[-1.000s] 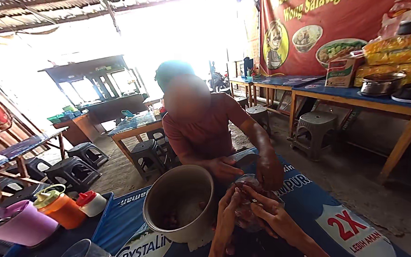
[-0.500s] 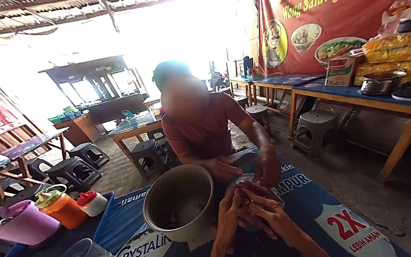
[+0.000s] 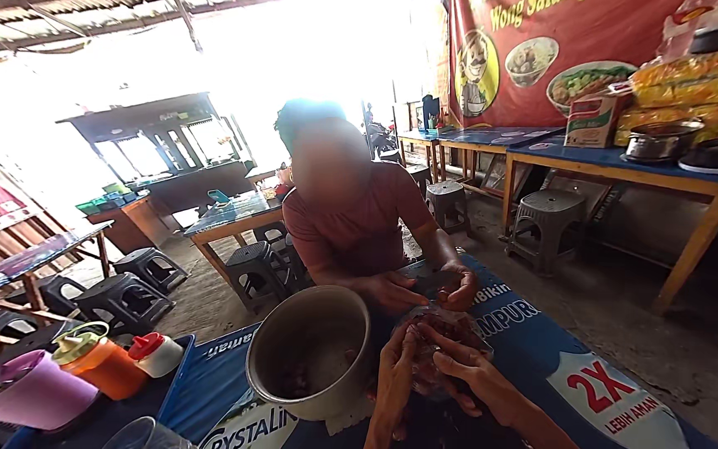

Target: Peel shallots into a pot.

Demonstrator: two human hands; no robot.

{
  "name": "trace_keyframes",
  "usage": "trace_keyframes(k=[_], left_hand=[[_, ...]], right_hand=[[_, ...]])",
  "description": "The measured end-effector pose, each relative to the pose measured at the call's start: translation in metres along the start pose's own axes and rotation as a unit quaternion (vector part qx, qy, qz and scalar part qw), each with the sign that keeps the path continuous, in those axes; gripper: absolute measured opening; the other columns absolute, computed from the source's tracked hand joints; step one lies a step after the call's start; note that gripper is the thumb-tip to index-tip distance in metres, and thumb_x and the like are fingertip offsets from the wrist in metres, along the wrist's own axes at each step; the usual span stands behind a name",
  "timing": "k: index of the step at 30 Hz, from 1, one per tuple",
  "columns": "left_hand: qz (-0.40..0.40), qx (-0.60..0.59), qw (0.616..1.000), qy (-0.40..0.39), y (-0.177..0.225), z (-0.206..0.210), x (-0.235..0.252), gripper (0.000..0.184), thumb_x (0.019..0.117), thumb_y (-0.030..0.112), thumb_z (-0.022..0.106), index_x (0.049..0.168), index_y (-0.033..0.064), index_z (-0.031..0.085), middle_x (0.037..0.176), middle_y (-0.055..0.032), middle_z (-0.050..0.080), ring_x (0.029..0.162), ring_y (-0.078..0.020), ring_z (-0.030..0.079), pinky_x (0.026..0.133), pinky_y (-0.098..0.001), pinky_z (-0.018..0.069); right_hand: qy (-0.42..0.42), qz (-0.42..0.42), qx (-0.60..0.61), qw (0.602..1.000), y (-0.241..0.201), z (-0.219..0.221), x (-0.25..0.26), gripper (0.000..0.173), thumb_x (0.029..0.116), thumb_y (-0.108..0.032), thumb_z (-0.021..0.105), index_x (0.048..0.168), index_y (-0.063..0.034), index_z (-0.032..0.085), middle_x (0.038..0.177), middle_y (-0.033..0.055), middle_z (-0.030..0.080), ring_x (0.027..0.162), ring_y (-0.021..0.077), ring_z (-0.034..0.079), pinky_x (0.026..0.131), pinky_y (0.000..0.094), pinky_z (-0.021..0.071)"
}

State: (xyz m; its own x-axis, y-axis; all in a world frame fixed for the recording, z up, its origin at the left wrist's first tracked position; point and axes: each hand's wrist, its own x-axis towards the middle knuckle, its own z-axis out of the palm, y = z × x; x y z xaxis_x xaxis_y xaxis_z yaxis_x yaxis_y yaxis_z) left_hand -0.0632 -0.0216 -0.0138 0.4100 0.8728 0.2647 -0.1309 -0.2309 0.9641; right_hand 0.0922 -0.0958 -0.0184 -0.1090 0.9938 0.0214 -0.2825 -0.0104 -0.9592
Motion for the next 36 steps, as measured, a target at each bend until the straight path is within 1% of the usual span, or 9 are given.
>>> trace_keyframes(k=[2,7,14,19,24,30,33,35,36], left_hand=[[0.002,0.016,1.000,0.005,-0.0021,0.0010,0.0004,0.031,0.1084,0.010,0.041,0.124,-0.0055,0.063,0.103,-0.0051,0.071,0.091,-0.0033,0.067,0.086,-0.0215,0.0553],[-0.001,0.046,0.999,0.011,-0.0068,0.0026,-0.0009,0.033,0.1086,0.013,0.042,0.127,-0.0055,0.063,0.104,-0.0071,0.070,0.091,-0.0036,0.066,0.086,-0.0214,0.0546],[-0.010,0.025,1.000,0.003,-0.0043,0.0022,-0.0008,0.034,0.1088,0.014,0.041,0.129,-0.0047,0.062,0.110,-0.0066,0.070,0.096,-0.0034,0.066,0.089,-0.0220,0.0540],[0.017,0.006,0.999,0.029,-0.0065,0.0048,-0.0021,0.027,0.1056,0.014,0.051,0.116,-0.0037,0.068,0.094,-0.0041,0.073,0.085,-0.0053,0.069,0.081,-0.0224,0.0575],[0.033,0.032,0.999,0.026,-0.0050,0.0059,-0.0027,0.028,0.1048,0.009,0.050,0.123,-0.0064,0.065,0.102,-0.0056,0.073,0.090,-0.0030,0.069,0.085,-0.0209,0.0565],[0.013,0.005,1.000,-0.001,-0.0056,0.0010,-0.0011,0.031,0.1049,0.006,0.048,0.129,-0.0064,0.062,0.112,-0.0083,0.072,0.096,-0.0062,0.068,0.090,-0.0237,0.0558],[-0.016,-0.018,1.000,-0.009,-0.0034,0.0012,-0.0008,0.033,0.1062,0.010,0.047,0.133,-0.0059,0.060,0.115,-0.0092,0.070,0.099,-0.0087,0.068,0.091,-0.0260,0.0555],[-0.021,-0.036,0.999,-0.002,-0.0047,0.0026,-0.0014,0.033,0.1043,0.011,0.052,0.131,-0.0061,0.060,0.113,-0.0099,0.071,0.099,-0.0104,0.068,0.091,-0.0268,0.0557],[-0.014,-0.042,0.999,0.015,-0.0060,0.0046,-0.0015,0.029,0.1021,0.009,0.056,0.126,-0.0059,0.063,0.107,-0.0090,0.072,0.096,-0.0099,0.069,0.089,-0.0258,0.0565]], right_hand=[[0.005,-0.004,-0.020,1.000,0.0013,0.0002,0.0008,0.053,0.1054,-0.020,0.048,0.158,-0.0219,0.041,0.073,-0.0022,0.057,0.042,0.0051,0.043,0.038,0.0199,0.0398],[0.044,-0.018,-0.054,0.997,0.0054,-0.0009,0.0025,0.047,0.1051,-0.017,0.048,0.152,-0.0162,0.050,0.070,-0.0032,0.057,0.041,0.0047,0.043,0.037,0.0207,0.0396],[0.069,-0.011,-0.024,0.997,0.0021,0.0022,0.0006,0.046,0.1054,-0.016,0.047,0.151,-0.0135,0.051,0.064,-0.0026,0.054,0.039,0.0054,0.041,0.036,0.0209,0.0383],[0.071,-0.014,-0.023,0.997,0.0034,0.0031,-0.0007,0.045,0.1057,-0.015,0.048,0.150,-0.0132,0.052,0.064,-0.0028,0.055,0.039,0.0049,0.041,0.036,0.0205,0.0387],[0.096,-0.014,-0.024,0.995,0.0035,0.0029,0.0006,0.045,0.1059,-0.014,0.048,0.150,-0.0127,0.052,0.066,-0.0015,0.057,0.039,0.0052,0.041,0.035,0.0207,0.0381],[0.103,-0.010,-0.011,0.995,0.0013,0.0031,0.0007,0.045,0.1062,-0.015,0.048,0.151,-0.0127,0.052,0.064,-0.0019,0.055,0.039,0.0060,0.041,0.035,0.0212,0.0387],[0.095,-0.011,-0.008,0.995,0.0007,0.0015,0.0020,0.045,0.1063,-0.016,0.048,0.151,-0.0133,0.051,0.064,-0.0019,0.054,0.039,0.0060,0.041,0.035,0.0213,0.0384],[0.088,-0.014,-0.006,0.996,0.0018,0.0008,0.0019,0.046,0.1060,-0.016,0.049,0.152,-0.0134,0.050,0.065,-0.0019,0.054,0.039,0.0061,0.041,0.035,0.0215,0.0380],[0.086,-0.018,-0.004,0.996,0.0019,0.0010,0.0019,0.046,0.1058,-0.016,0.049,0.151,-0.0130,0.051,0.065,-0.0017,0.054,0.039,0.0061,0.041,0.035,0.0214,0.0382]])
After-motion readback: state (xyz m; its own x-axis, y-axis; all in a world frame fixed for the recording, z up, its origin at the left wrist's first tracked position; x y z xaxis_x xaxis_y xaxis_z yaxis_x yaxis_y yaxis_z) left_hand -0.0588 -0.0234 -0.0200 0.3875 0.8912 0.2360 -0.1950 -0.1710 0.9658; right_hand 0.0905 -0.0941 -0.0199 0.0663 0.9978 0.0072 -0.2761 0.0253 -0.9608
